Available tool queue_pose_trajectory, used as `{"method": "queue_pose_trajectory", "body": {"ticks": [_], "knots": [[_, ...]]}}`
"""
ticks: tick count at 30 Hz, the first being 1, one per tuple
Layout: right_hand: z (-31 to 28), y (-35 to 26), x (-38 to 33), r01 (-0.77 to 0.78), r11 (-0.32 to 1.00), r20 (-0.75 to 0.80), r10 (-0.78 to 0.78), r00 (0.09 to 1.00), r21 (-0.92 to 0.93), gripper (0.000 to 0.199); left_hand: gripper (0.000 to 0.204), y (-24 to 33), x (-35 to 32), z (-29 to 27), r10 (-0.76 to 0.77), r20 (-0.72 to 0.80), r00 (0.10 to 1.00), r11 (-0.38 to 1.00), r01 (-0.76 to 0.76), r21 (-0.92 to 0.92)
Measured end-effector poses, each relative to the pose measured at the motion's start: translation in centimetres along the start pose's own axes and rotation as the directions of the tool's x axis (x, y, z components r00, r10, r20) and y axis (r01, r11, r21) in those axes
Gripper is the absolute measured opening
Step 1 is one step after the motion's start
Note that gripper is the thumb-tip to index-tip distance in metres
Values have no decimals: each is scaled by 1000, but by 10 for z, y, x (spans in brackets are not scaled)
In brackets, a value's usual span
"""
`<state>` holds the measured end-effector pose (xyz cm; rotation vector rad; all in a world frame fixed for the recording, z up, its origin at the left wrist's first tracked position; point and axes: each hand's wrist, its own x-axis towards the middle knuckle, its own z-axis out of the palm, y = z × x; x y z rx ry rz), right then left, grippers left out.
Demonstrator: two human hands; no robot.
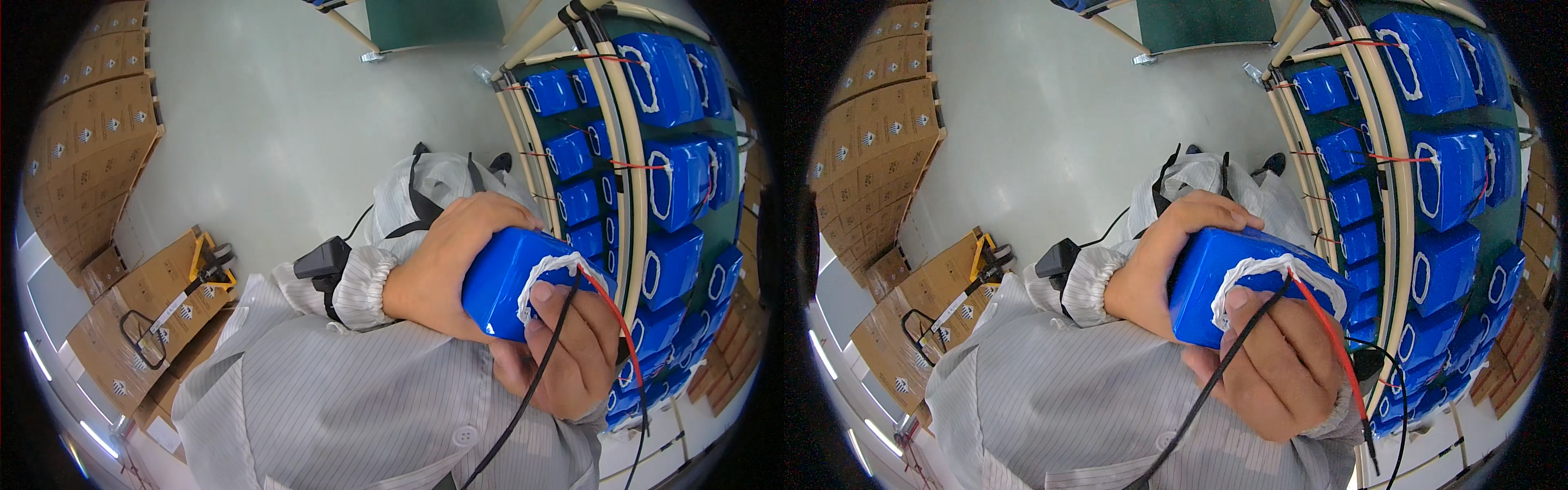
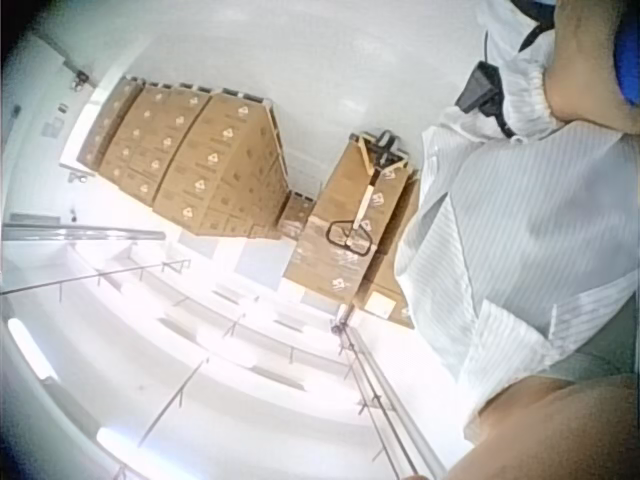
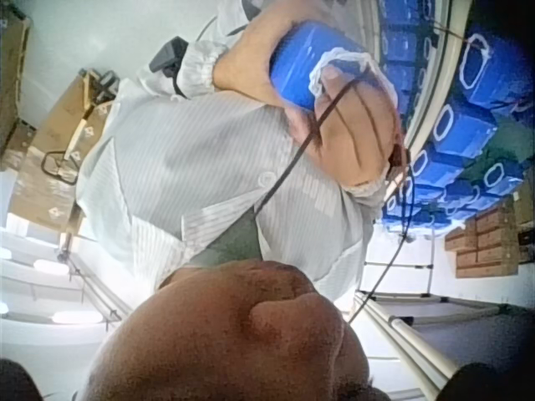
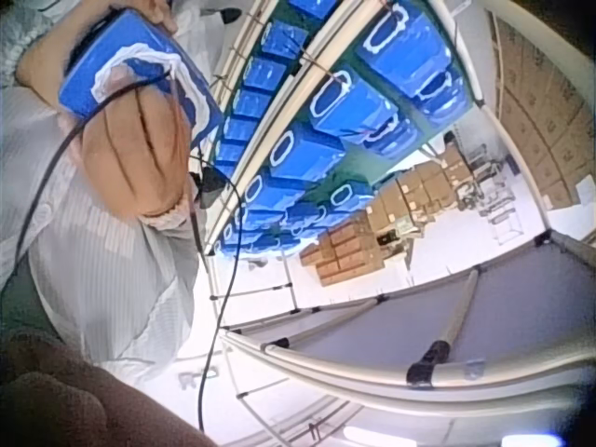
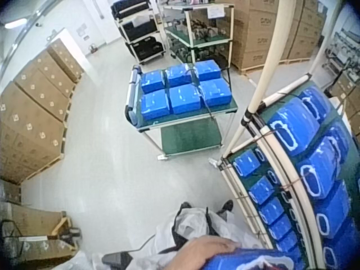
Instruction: Applying a white adhesive sealant in a rectangular pattern onto the top surface of blue industrial battery packs.
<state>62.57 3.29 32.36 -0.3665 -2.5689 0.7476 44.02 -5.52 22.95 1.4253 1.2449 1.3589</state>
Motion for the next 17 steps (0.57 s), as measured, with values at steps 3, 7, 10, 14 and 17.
{"method": "queue_pose_trajectory", "body": {"ticks": [3, 7, 10, 14, 17], "knots": [[0, 3, -3, 34, 999, 9, -34, 999, 10, 32, 96, -1, -4, 2, -4, -27, 1000, 1000, 5, 18], [-4, -2, 3, -26, 1000, 6, 26, 1000, 2, 30, 96, 1, 3, 0, 4, -8, 1000, 1000, -4, -19], [-6, -1, 3, -32, 999, 2, 32, 999, -13, 30, 96, 0, 6, 0, 9, 4, 1000, 1000, -9, -17], [2, 4, 1, -71, 997, 4, 71, 997, -21, 31, 96, -4, 0, 2, -7, -7, 1000, 1000, 7, -3], [-1, 4, -3, -110, 993, -7, 110, 994, -39, 36, 95, -3, 1, 1, -21, 15, 1000, 1000, 21, -22]]}}
